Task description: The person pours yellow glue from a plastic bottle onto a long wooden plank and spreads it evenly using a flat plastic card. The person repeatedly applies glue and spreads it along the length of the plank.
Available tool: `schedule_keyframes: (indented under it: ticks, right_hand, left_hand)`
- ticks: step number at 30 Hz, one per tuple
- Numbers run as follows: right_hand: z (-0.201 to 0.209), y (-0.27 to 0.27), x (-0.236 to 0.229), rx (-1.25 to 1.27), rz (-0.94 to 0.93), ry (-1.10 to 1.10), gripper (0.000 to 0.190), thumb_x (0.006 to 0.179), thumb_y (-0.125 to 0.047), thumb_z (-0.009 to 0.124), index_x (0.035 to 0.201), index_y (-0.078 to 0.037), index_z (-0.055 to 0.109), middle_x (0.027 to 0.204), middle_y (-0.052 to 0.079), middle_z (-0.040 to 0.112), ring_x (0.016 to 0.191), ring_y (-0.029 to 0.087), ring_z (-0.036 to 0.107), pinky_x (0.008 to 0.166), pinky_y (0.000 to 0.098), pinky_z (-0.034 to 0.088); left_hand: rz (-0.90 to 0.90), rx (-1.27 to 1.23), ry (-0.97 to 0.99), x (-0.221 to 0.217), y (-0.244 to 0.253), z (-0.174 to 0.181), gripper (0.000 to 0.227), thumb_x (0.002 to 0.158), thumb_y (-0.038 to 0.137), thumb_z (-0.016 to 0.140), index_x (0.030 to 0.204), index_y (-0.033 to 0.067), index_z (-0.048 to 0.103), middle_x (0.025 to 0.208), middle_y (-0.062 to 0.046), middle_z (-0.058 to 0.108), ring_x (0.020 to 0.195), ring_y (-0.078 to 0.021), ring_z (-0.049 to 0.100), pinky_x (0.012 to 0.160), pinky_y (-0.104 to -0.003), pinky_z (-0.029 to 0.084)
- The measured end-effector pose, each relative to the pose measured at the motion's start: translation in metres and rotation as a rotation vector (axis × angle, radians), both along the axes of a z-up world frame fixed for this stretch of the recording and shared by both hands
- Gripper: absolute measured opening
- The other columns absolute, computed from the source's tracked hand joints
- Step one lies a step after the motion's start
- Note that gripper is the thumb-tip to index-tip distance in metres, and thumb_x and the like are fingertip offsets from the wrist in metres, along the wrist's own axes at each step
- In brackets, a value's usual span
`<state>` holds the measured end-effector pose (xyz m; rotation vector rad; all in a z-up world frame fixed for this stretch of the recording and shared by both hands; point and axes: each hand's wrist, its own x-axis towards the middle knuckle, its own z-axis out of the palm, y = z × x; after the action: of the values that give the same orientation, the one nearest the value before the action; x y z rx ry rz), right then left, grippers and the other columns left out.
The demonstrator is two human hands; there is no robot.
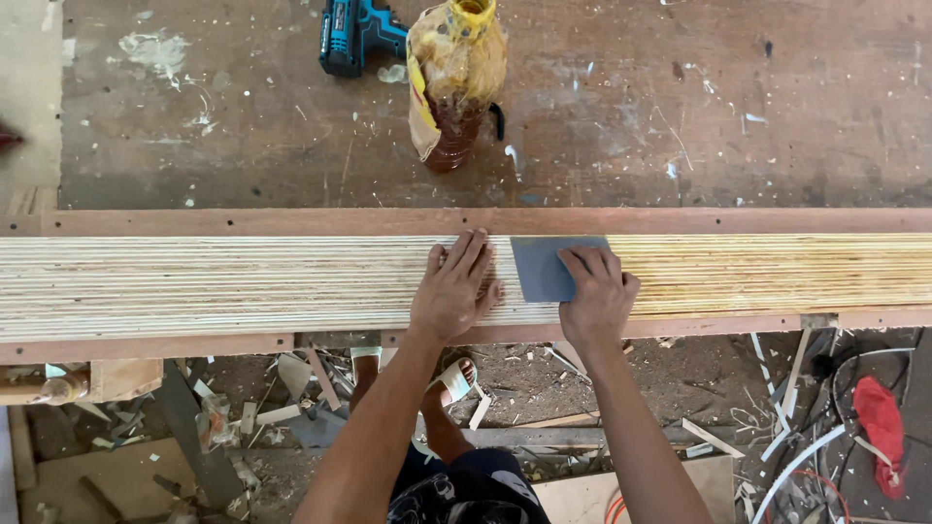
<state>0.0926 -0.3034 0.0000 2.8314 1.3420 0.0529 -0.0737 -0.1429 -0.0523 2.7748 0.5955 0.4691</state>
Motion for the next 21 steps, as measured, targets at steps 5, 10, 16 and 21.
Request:
schedule_keyframes:
  ticks: [5, 10, 16, 21]
  right_hand:
    - [-0.004, -0.006, 0.001, -0.023, -0.006, 0.061, 0.066, 0.073, 0.003, 0.056, 0.126, -0.034, 0.068, 0.127, -0.015, 0.060, 0.132, 0.016, 0.048, 0.097, 0.0446, 0.042]
    - [-0.002, -0.004, 0.008, -0.049, -0.038, 0.077, 0.066, 0.068, 0.000, 0.060, 0.123, -0.035, 0.071, 0.123, -0.016, 0.063, 0.127, 0.016, 0.052, 0.096, 0.0458, 0.045]
    - [-0.017, -0.001, 0.013, -0.060, -0.058, 0.049, 0.061, 0.079, -0.001, 0.055, 0.127, -0.035, 0.068, 0.124, -0.015, 0.059, 0.130, 0.015, 0.047, 0.097, 0.0443, 0.040]
    - [-0.006, 0.002, 0.017, -0.115, -0.068, 0.101, 0.062, 0.073, -0.003, 0.057, 0.124, -0.039, 0.067, 0.123, -0.018, 0.058, 0.129, 0.014, 0.048, 0.096, 0.0458, 0.043]
  left_hand:
    - [-0.022, 0.000, -0.004, 0.000, 0.001, 0.003, 0.055, 0.102, 0.045, 0.046, 0.137, 0.0066, 0.062, 0.153, -0.015, 0.049, 0.143, -0.0270, 0.042, 0.103, -0.047, 0.033]
    - [-0.030, -0.043, 0.081, -0.001, -0.001, 0.000, 0.058, 0.103, 0.048, 0.042, 0.142, 0.0080, 0.059, 0.156, -0.013, 0.045, 0.146, -0.0252, 0.037, 0.107, -0.047, 0.030]
    - [-0.019, -0.025, 0.028, -0.001, -0.001, 0.001, 0.057, 0.103, 0.047, 0.043, 0.140, 0.0066, 0.060, 0.154, -0.014, 0.047, 0.145, -0.0272, 0.039, 0.106, -0.048, 0.031]
    - [-0.022, -0.058, 0.051, 0.000, 0.000, -0.003, 0.060, 0.104, 0.049, 0.039, 0.141, 0.0069, 0.059, 0.155, -0.013, 0.047, 0.146, -0.0259, 0.038, 0.107, -0.047, 0.030]
